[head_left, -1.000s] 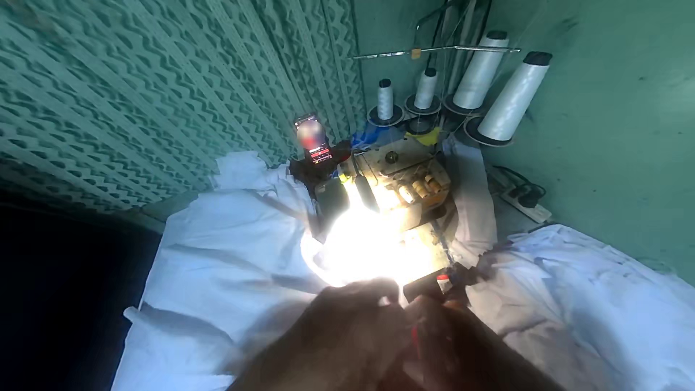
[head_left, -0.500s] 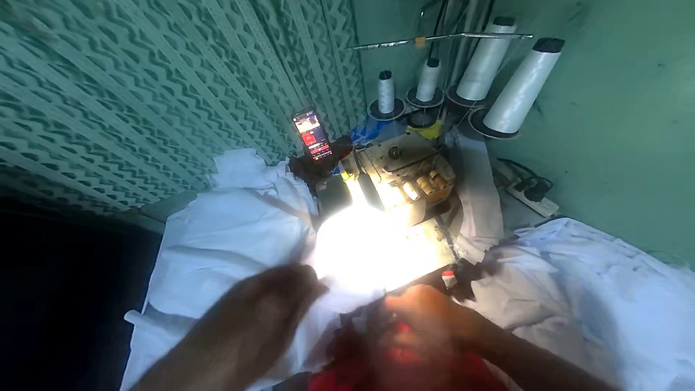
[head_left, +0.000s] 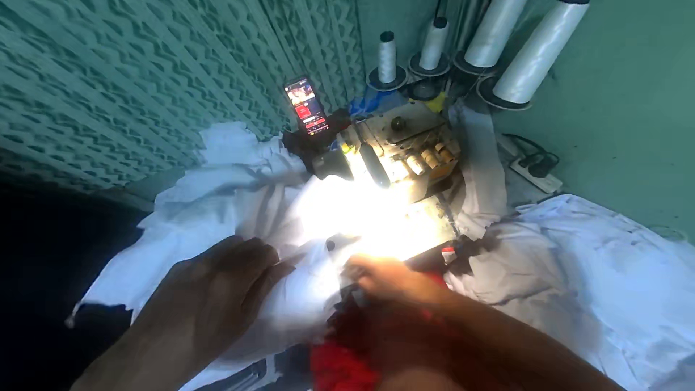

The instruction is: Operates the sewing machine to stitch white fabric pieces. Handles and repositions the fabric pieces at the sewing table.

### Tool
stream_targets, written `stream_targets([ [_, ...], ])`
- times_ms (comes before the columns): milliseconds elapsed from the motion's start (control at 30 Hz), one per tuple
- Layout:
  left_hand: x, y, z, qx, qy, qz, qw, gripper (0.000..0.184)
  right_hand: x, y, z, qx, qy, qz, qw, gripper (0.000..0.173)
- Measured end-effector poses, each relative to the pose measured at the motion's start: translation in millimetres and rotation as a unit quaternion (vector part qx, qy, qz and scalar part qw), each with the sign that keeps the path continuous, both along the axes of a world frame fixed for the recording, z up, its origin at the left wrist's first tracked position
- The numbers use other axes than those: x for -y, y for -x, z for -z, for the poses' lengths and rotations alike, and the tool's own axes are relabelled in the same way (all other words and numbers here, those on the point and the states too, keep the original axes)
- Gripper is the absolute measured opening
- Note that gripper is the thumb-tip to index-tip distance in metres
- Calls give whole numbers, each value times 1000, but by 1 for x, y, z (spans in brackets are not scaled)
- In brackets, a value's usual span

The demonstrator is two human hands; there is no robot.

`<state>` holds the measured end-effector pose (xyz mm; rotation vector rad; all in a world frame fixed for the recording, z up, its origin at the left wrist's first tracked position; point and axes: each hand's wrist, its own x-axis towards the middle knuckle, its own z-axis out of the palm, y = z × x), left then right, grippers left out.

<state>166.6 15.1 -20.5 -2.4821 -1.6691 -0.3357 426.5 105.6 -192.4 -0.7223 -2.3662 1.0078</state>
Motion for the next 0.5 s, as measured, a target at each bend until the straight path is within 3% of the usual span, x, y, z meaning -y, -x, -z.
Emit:
stream_targets([
  [67,6,-4,6,5,0,3,1000,46,-16,-27,-7,-110,-75,131,982,19],
  [133,9,-8,7,-4,-8,11,1000,45,-29,-34,-31,-168,-145,175,959,27],
  [200,9,-12,5,-18,-15,22,999,45,-32,-28,-60,-172,-151,130,965,24],
  [367,6,-26,-11,-27,-15,48,998,46,-25,1,-100,-121,-40,-27,991,33],
  [500,-10,-42,-21,-39,-21,81,996,47,-14,-21,-86,-161,-83,8,983,26],
])
